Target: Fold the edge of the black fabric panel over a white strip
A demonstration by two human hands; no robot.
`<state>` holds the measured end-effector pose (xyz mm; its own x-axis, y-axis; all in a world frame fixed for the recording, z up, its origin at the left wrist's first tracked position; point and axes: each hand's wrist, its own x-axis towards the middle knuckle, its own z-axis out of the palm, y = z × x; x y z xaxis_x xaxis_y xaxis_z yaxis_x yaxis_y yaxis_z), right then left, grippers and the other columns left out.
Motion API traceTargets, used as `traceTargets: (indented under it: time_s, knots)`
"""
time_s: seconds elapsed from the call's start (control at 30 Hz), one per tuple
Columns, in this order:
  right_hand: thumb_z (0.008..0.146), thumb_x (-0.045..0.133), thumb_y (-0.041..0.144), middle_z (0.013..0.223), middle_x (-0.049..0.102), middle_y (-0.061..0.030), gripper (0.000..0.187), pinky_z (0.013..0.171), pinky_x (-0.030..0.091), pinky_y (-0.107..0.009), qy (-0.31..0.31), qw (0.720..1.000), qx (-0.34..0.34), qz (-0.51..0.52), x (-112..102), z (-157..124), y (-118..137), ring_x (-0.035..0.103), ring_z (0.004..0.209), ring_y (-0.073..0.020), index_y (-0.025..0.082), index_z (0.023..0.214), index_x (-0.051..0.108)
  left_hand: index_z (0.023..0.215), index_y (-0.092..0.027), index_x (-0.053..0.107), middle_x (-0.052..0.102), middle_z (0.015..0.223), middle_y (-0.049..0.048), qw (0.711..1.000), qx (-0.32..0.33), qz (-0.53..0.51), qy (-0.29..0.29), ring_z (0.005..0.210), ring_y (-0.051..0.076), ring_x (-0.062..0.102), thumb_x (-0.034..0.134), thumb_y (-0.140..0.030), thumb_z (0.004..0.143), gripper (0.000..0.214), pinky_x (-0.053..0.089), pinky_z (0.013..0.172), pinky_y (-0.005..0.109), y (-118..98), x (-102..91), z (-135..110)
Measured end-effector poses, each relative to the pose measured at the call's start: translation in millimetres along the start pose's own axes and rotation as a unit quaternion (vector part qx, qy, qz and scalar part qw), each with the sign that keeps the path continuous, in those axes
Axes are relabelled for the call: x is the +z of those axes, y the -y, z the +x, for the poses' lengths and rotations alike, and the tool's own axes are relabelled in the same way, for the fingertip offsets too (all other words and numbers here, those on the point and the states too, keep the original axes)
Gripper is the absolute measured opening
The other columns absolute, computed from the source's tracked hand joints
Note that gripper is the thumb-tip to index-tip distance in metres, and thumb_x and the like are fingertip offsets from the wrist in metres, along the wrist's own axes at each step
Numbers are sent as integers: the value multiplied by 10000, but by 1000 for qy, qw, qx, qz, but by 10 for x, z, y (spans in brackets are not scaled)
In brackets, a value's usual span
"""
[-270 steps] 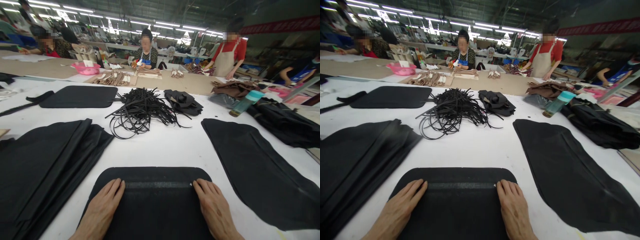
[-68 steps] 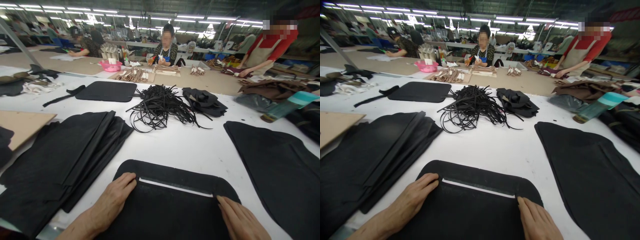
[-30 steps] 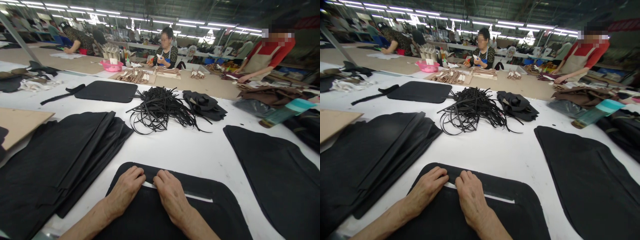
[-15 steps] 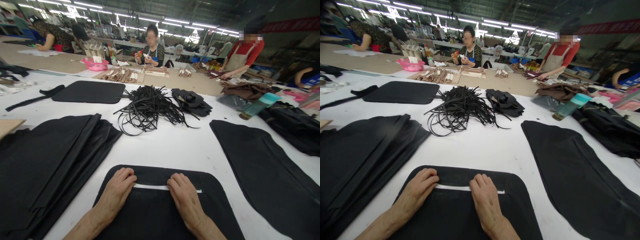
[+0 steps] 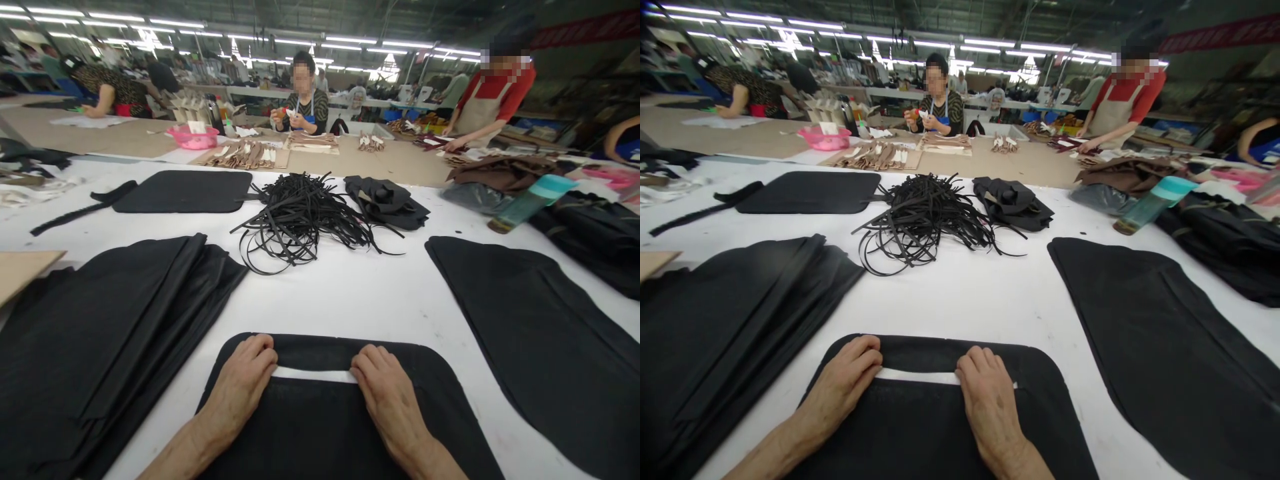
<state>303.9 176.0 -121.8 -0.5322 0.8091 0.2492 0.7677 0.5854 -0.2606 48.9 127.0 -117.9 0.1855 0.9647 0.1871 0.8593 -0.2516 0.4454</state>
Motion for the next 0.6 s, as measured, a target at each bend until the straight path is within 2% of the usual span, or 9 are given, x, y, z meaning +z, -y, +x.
traceTargets:
  time_s: [0.2,0.43,0.6]
  knots:
    - [892,386,135,728,522,-20,235,651,308,-336,24,998,50,-23,1,18,53,456,702,-194,213,709,511,789,-200,536,554,910,41,997,-56,57,1,816,211,484,384,-167,879,179,398,718,397,-72,65,-11]
    - [834,463,89,720,545,-20,200,650,318,-334,52,994,82,-42,-20,75,75,475,706,-199,216,692,521,810,-184,556,552,926,63,989,-96,113,3,859,233,470,395,-143,864,174,385,748,414,-185,72,45]
    - [845,481,109,731,565,-15,198,652,315,-331,100,987,115,-46,-53,133,78,493,724,-199,215,687,536,767,-169,549,544,880,71,979,-132,145,53,838,243,467,390,-136,852,183,377,726,407,-249,30,134]
